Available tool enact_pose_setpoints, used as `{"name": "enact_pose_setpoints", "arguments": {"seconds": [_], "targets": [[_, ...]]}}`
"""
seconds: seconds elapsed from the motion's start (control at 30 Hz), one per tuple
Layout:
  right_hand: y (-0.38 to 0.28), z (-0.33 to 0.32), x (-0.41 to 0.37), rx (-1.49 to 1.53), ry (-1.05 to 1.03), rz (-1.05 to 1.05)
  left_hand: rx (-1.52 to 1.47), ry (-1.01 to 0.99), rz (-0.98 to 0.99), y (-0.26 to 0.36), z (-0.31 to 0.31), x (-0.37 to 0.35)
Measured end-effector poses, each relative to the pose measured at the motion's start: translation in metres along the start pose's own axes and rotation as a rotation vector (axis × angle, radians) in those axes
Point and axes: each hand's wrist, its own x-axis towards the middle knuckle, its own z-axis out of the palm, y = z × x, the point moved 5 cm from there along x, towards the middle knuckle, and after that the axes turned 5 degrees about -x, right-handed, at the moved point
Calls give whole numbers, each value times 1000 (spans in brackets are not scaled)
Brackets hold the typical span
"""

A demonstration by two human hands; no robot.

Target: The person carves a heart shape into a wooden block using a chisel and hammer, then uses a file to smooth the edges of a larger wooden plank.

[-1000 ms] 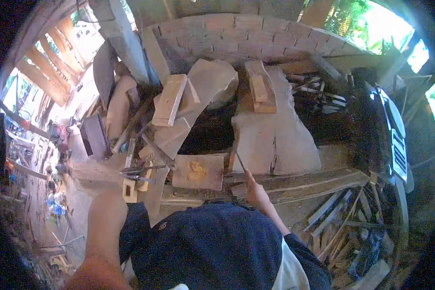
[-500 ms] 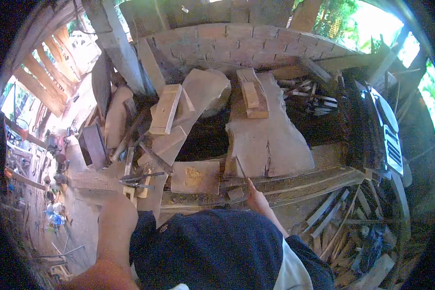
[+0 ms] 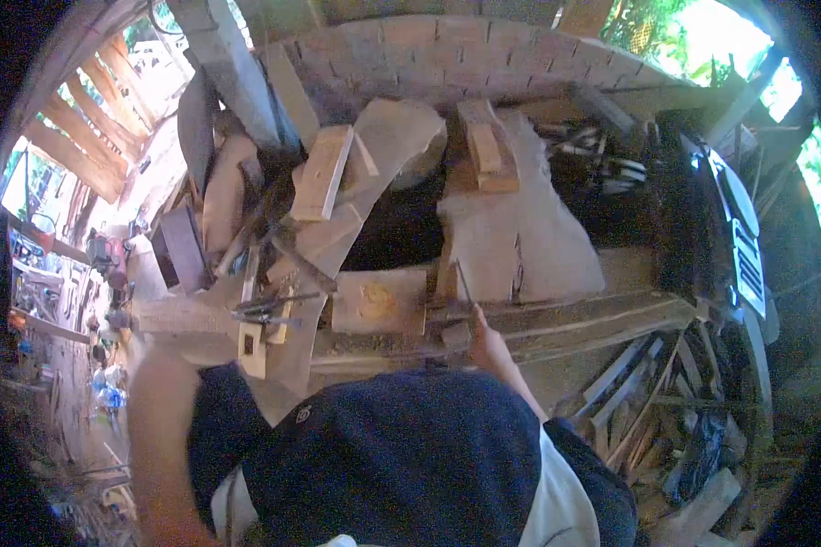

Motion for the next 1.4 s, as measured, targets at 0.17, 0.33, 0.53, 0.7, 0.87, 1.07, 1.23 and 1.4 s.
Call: {"name": "enact_pose_setpoints", "arguments": {"seconds": [0.17, 0.33, 0.53, 0.7, 0.87, 1.07, 1.23, 1.4], "targets": [[12, 16, 10, -42, 61, 41, 13, -115, -66, -7, -17, 13], [6, 21, 10, -5, 58, -58, -33, -196, -141, -17, -34, 31], [-1, 28, 5, -42, 107, -14, -181, -205, -424, -56, -69, 23], [12, 32, -17, 43, 204, 13, -18, -181, -1349, -118, -132, -174], [28, 33, -55, 98, 178, 103, 822, -955, -2132, -91, -237, -551], [74, 51, -128, 283, 287, 349, 886, -1434, -2161, -55, -266, -659], [103, 76, -203, 553, 446, 456, 800, -1122, -1861, -42, -249, -647], [116, 84, -245, 715, 534, 757, 178, -1116, -1822, -26, -139, -617]]}}
